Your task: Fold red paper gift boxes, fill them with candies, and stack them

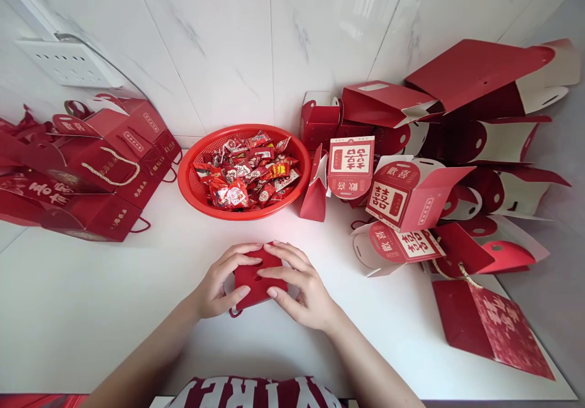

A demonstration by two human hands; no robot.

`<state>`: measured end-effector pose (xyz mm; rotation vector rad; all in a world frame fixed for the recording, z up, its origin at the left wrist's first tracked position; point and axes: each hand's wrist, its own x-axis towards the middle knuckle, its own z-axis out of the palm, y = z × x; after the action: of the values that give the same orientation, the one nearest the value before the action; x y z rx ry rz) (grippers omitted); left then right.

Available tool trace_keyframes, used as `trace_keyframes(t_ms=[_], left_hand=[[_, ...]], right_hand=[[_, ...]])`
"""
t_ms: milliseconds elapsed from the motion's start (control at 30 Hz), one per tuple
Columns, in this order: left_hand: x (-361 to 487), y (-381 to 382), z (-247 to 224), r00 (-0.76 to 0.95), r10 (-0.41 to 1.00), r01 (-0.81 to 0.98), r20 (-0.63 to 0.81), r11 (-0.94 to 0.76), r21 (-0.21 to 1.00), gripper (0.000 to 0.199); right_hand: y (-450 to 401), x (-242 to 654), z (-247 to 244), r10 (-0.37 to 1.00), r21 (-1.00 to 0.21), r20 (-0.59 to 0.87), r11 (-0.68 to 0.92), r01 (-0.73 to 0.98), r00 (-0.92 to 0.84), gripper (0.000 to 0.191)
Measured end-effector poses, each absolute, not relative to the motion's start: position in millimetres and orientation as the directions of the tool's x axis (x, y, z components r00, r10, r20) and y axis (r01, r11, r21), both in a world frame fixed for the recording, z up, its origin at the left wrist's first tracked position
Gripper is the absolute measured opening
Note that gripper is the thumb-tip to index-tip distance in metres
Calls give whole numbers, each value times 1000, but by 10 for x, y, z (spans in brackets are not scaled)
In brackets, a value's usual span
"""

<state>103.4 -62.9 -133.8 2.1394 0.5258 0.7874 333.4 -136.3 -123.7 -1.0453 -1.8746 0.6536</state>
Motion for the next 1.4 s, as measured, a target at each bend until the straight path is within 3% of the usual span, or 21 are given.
trace_keyframes(t_ms=[133, 333, 400, 500, 567, 633, 667, 833, 1000, 1100, 1233, 1400], left_hand=[[1033, -573, -1395, 709, 583, 84, 398, -630, 772, 39], [985, -540, -1344, 694, 537, 173, 480, -771, 614, 34], [957, -583, -1253, 695, 563, 259, 447, -776, 575, 41], [891, -636, -1081, 752, 551, 364, 362, -805, 468, 68], [823, -630, -979, 783, 536, 392, 317, -819, 419, 57], [747, -600, -901, 777, 557, 415, 293, -803, 427, 38], [715, -584, -868, 765, 578, 431, 285, -788, 441, 38], [739, -653, -749, 638, 708, 556, 302, -695, 456, 48], [992, -919, -841, 611, 750, 674, 254, -661, 329, 82], [1034, -998, -979, 566, 779, 722, 271, -626, 293, 88], [878, -1002, -1095, 539, 797, 711, 273, -604, 359, 78], [619, -1028, -1188, 519, 807, 577, 283, -575, 580, 67]], right_hand=[[-1326, 3362, -1292, 799, -624, 464, 601, 499, -382, 30], [-1312, 3366, -1300, 800, -581, 397, 598, 552, -449, 39], [-1324, 3364, -1286, 799, -568, 390, 601, 562, -459, 42], [-1355, 3368, -1264, 800, -574, 411, 600, 558, -437, 45], [-1373, 3375, -1259, 808, -600, 434, 589, 541, -398, 49], [-1380, 3375, -1266, 834, -638, 442, 551, 538, -331, 49], [-1379, 3370, -1274, 856, -660, 430, 515, 547, -288, 50], [-1359, 3289, -1339, 943, -751, 286, 332, 570, -172, 58], [-1400, 3189, -1354, 912, -706, 312, 409, 578, -265, 49], [-1440, 3145, -1328, 893, -672, 310, 449, 588, -328, 46], [-1468, 3116, -1298, 877, -651, 298, 476, 591, -378, 46], [-1485, 3059, -1313, 859, -649, 274, 497, 576, -433, 51]])
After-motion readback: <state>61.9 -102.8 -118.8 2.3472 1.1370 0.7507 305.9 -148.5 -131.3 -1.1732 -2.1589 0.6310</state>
